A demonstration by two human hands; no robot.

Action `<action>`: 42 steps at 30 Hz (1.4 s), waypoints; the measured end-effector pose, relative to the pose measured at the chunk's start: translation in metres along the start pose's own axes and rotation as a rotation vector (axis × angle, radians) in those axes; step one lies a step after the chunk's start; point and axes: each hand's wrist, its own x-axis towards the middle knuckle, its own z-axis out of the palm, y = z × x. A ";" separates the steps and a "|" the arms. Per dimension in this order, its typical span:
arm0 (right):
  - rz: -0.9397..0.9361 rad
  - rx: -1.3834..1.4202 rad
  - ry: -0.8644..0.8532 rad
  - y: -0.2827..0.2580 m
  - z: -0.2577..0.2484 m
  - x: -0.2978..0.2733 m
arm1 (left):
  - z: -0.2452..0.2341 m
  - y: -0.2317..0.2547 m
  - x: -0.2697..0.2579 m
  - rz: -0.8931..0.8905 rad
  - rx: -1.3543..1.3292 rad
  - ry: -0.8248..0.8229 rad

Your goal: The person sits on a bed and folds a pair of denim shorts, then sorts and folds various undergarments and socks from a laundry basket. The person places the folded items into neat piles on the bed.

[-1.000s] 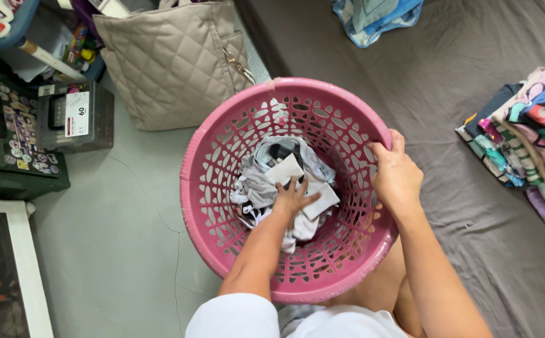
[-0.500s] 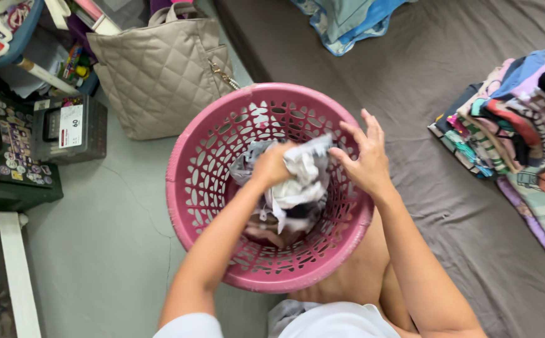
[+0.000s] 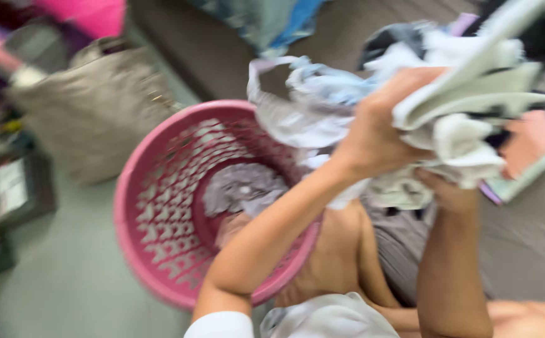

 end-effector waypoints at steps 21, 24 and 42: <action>0.084 -0.013 -0.062 -0.078 0.069 0.018 | -0.205 -0.086 -0.145 -1.059 0.985 -0.370; -0.006 0.085 -0.217 -0.183 0.099 0.027 | -0.199 -0.105 -0.262 -1.054 1.333 -1.131; 0.088 0.227 -0.091 -0.205 0.127 0.021 | -0.215 -0.225 -0.348 -0.960 0.891 -0.687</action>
